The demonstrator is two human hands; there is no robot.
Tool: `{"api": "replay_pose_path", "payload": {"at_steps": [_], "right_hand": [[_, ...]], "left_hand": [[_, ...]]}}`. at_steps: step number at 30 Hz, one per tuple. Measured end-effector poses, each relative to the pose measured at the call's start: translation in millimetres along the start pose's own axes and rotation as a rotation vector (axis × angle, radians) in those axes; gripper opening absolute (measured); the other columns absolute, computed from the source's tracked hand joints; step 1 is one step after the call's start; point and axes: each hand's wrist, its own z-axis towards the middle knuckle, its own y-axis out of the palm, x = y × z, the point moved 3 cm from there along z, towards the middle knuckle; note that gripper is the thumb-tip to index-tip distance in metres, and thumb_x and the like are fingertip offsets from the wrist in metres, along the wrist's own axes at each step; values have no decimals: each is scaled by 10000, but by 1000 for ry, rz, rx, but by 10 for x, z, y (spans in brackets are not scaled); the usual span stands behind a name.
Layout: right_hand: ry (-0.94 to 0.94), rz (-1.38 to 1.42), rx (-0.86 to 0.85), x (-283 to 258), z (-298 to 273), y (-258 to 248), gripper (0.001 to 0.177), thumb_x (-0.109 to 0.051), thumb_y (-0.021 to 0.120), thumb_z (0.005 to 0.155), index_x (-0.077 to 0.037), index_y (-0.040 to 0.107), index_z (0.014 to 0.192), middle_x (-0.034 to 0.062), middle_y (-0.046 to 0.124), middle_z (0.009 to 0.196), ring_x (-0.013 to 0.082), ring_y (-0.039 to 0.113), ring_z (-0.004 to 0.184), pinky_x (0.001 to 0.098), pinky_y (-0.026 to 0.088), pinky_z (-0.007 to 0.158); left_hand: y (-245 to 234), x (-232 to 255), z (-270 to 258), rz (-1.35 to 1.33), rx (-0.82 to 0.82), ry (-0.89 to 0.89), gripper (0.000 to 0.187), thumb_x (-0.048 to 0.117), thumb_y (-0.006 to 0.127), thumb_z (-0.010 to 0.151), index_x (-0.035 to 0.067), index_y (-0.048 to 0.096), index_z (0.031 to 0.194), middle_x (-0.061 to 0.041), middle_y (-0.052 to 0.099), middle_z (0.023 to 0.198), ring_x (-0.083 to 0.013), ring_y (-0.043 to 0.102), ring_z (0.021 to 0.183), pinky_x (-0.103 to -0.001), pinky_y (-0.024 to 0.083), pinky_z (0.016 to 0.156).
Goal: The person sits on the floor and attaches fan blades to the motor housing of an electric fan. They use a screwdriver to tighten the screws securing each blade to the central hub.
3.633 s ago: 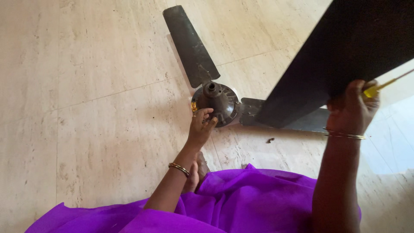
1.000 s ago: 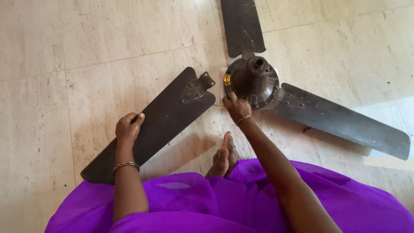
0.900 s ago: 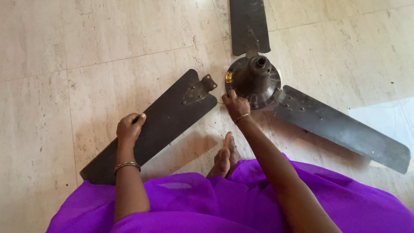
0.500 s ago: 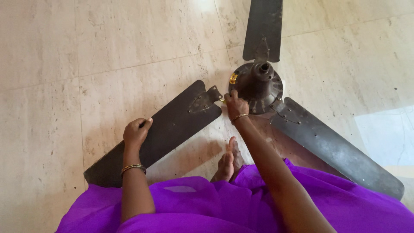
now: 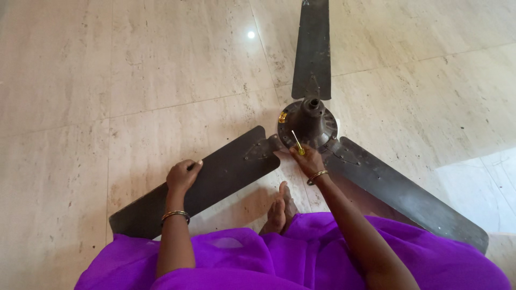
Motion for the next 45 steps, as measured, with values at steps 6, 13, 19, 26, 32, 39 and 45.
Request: {"api": "replay_pose_path", "payload": {"at_steps": [6, 13, 19, 26, 32, 39, 45], "right_hand": [[461, 362, -142, -191, -49, 218, 447, -380, 703, 875, -70, 609, 1183, 69, 700, 785, 86, 485, 421, 268, 387, 363], [615, 589, -119, -79, -116, 239, 422, -406, 689, 901, -63, 612, 1134, 71, 669, 800, 94, 449, 402, 267, 386, 350], [595, 550, -161, 100, -118, 310, 363, -358, 729, 909, -21, 639, 1009, 94, 659, 778, 109, 464, 409, 287, 382, 351], [617, 606, -173, -8, -125, 287, 273, -288, 736, 874, -56, 610, 941, 47, 713, 731, 109, 472, 403, 286, 398, 355], [604, 557, -199, -78, -163, 291, 243, -265, 724, 921, -59, 604, 964, 32, 517, 586, 101, 449, 401, 272, 375, 358], [523, 668, -52, -9, -122, 331, 203, -190, 707, 928, -79, 551, 996, 5, 529, 621, 87, 458, 416, 262, 386, 359], [472, 637, 73, 39, -136, 264, 176, -162, 688, 928, -84, 556, 1013, 14, 587, 688, 87, 482, 424, 267, 397, 347]], "left_hand": [[45, -21, -51, 7, -7, -9, 455, 547, 632, 886, 121, 746, 769, -82, 685, 657, -255, 655, 624, -407, 486, 617], [67, 42, -79, -3, -11, 58, 477, 566, 631, 888, 120, 750, 766, -72, 686, 654, -245, 663, 620, -398, 493, 612], [119, 108, -85, 12, -53, 55, 453, 580, 644, 854, 155, 793, 813, -40, 721, 677, -213, 684, 638, -376, 503, 605], [158, 80, -79, 22, -63, 61, 449, 580, 634, 867, 161, 794, 835, -39, 729, 677, -201, 694, 627, -369, 513, 606], [138, 79, -90, -27, -47, 70, 422, 541, 666, 862, 141, 796, 822, -32, 732, 703, -182, 688, 647, -357, 511, 614], [141, 78, -108, -349, 14, 113, 238, 299, 731, 884, 62, 742, 898, -64, 739, 801, -178, 700, 742, -341, 546, 688], [57, 198, -110, -399, 157, 268, 172, 210, 735, 865, 46, 718, 914, -69, 729, 884, -164, 673, 795, -313, 548, 739]]}}
